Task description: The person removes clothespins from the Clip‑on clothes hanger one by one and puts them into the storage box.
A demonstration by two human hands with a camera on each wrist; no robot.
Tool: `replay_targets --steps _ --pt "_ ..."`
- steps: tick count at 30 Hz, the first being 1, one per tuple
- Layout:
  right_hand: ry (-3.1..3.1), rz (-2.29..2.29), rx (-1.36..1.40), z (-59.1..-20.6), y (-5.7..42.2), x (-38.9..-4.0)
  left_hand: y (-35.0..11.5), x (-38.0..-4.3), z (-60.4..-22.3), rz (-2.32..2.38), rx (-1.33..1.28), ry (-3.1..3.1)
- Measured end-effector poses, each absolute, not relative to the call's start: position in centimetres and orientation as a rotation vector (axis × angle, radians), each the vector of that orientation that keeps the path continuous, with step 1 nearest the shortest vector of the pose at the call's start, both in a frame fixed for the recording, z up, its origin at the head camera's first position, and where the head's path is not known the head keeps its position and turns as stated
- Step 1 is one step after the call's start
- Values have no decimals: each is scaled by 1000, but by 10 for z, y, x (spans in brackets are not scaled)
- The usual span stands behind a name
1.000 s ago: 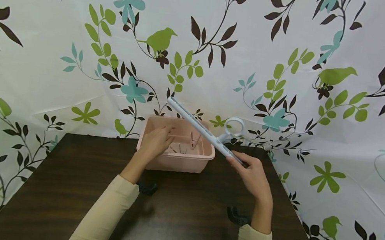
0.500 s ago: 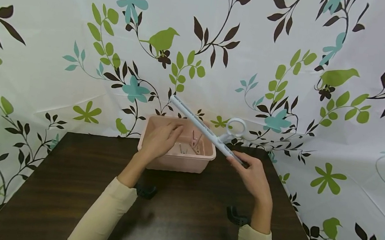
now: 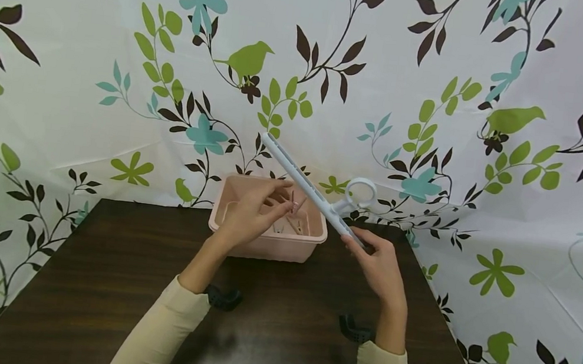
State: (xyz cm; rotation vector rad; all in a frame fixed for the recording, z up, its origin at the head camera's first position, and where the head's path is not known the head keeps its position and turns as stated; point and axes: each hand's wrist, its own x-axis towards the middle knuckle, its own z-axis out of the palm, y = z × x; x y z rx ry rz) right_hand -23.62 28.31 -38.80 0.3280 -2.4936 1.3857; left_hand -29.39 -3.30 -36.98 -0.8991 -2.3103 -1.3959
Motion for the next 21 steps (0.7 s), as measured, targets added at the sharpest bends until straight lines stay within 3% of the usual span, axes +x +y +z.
replay_targets --steps 21 --pt "-2463 1423 342 -388 282 -235 -19 -295 -369 -1432 -903 -2329"
